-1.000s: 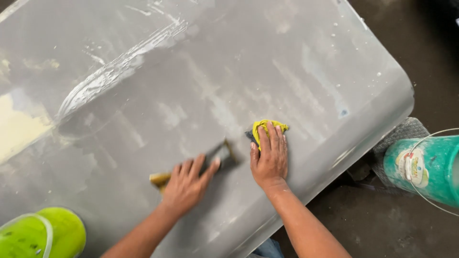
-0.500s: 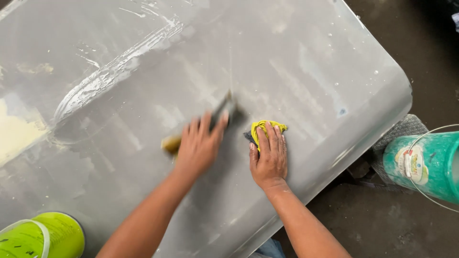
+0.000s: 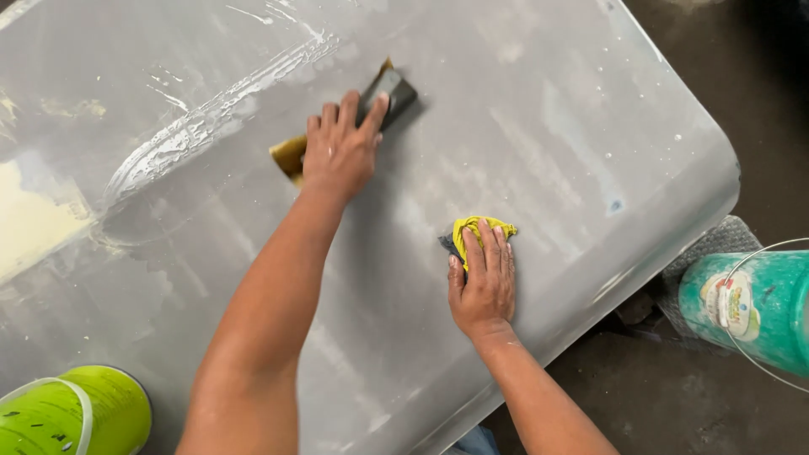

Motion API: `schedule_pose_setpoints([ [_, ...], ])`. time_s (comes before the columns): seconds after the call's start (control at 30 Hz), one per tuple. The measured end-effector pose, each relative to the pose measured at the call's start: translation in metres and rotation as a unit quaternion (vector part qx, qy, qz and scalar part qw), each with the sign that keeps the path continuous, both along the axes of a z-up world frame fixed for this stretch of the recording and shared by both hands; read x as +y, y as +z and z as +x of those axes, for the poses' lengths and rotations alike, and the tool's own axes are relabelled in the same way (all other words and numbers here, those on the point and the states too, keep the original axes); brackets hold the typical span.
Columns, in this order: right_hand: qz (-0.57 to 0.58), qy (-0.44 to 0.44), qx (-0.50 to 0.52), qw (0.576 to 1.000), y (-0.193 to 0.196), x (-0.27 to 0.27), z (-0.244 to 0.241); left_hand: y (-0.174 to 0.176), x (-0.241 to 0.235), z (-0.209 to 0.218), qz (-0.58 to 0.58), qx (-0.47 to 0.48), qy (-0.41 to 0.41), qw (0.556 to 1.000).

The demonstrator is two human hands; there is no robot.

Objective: Sand down a wet car body panel using a sanding block and a cloth.

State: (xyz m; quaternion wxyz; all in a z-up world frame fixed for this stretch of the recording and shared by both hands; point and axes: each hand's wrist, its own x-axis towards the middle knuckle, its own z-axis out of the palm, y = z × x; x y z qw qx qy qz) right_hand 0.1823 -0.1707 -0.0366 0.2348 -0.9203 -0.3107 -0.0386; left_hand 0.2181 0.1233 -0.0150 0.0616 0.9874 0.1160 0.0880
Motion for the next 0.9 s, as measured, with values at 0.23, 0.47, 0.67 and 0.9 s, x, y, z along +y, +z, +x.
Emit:
schedule_pose_setpoints([
  [0.23, 0.004, 0.008, 0.0, 1.0, -0.003, -0.003, -0.003, -0.001, 0.01, -0.08, -0.007, -0.035, 0.054, 0.998],
  [0.47, -0.002, 0.004, 0.005, 1.0, -0.002, -0.001, -0.003, -0.013, 0.079, -0.269, 0.028, 0.008, 0.247, 0.969],
  [0.67, -0.002, 0.005, 0.003, 1.0, -0.002, 0.0, -0.001, -0.01, 0.086, -0.197, -0.01, -0.053, 0.146, 0.988],
  [0.9, -0.002, 0.018, -0.006, 1.0, 0.003, 0.004, 0.003, -0.005, 0.031, 0.007, -0.041, -0.062, -0.002, 0.997],
])
